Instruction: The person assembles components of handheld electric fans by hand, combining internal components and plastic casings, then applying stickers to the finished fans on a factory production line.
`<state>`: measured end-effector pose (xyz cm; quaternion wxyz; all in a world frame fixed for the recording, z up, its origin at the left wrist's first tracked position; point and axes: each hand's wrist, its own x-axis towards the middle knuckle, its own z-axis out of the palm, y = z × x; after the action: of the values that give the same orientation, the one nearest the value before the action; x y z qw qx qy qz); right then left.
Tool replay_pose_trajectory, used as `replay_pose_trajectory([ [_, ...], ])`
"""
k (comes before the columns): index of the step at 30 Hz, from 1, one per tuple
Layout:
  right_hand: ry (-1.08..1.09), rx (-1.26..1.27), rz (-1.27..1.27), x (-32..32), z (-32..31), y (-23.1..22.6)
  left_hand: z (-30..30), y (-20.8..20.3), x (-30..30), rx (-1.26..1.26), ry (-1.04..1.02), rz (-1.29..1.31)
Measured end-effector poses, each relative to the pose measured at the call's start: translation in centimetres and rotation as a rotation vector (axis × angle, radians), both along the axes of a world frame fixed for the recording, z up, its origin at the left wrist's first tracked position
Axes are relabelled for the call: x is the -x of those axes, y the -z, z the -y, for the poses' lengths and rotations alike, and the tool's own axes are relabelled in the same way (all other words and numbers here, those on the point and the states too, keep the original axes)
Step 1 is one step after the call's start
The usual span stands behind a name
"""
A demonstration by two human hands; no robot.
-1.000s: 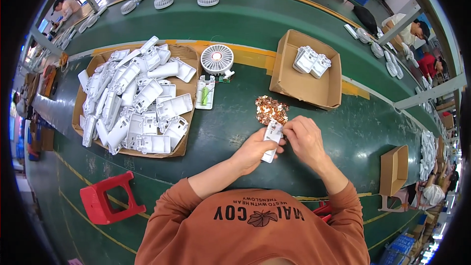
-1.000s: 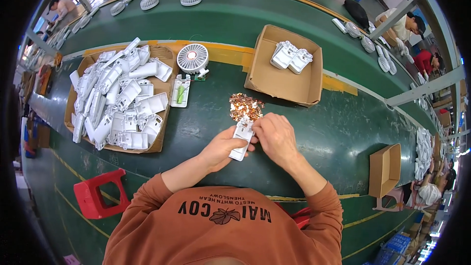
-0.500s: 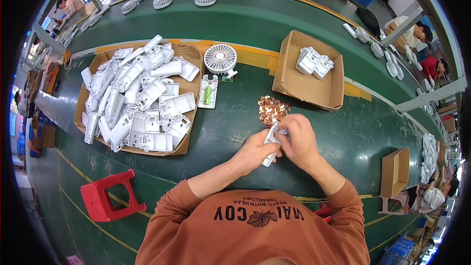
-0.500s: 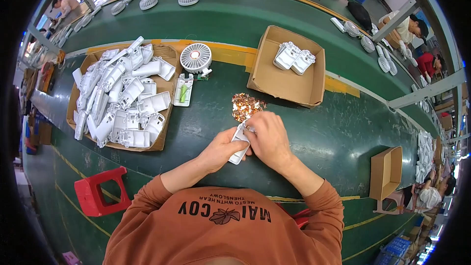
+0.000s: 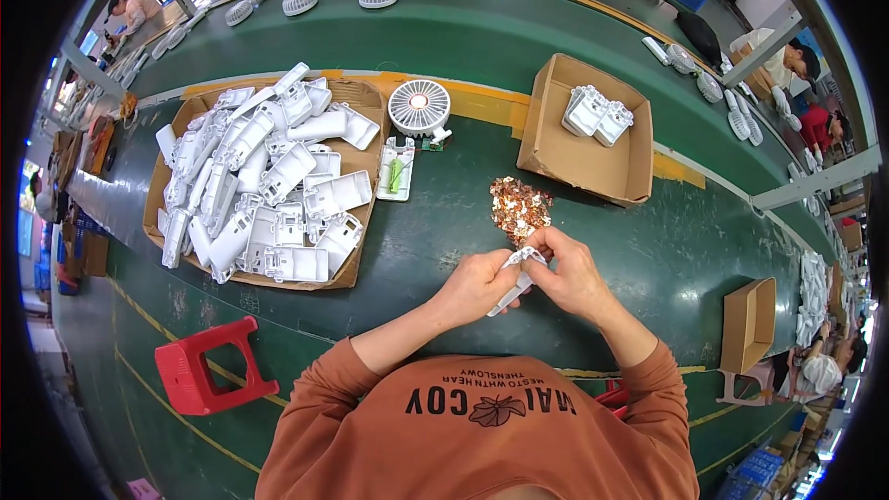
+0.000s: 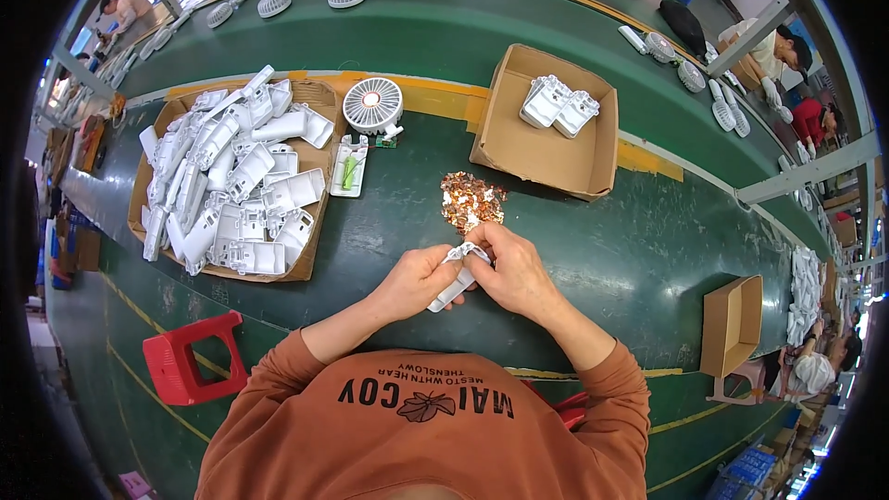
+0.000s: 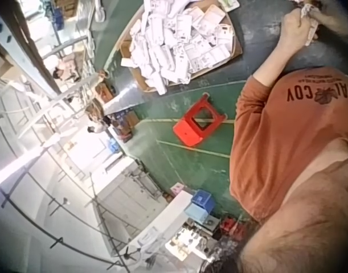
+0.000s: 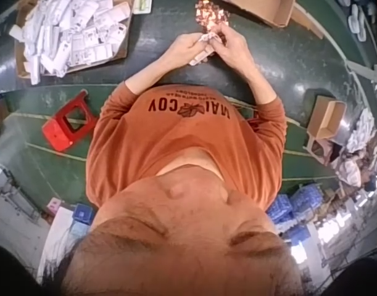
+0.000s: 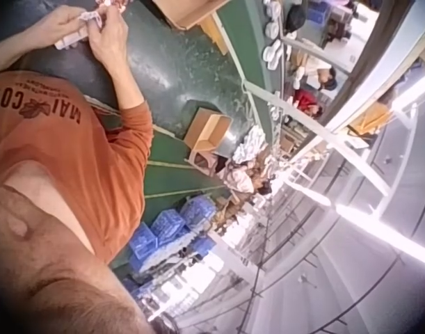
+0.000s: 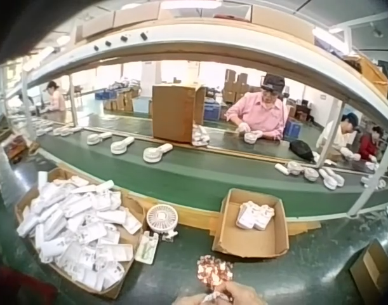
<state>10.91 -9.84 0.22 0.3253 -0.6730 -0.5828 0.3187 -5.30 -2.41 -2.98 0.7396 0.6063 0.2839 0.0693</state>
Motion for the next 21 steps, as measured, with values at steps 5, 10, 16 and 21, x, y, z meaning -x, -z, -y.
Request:
replay_pose_trajectory([
  [5,-0.001,0.013,-0.09,-0.4,-0.2,0.0,-0.2,-0.2,-0.2,0.054,0.005,0.001],
  [10,-0.045,-0.007,-0.015,-0.6,-0.4,-0.4,-0.1,-0.1,-0.2,0.063,-0.013,0.009],
  [16,-0.046,-0.031,0.045,-0.4,-0.2,-0.3,0.1,-0.2,-0.4,0.003,-0.025,0.006],
  [21,-0.036,-0.051,-0.006,-1.2,-1.2,-0.4,-0.9,-0.5,-0.3,0.013,-0.037,0.034],
])
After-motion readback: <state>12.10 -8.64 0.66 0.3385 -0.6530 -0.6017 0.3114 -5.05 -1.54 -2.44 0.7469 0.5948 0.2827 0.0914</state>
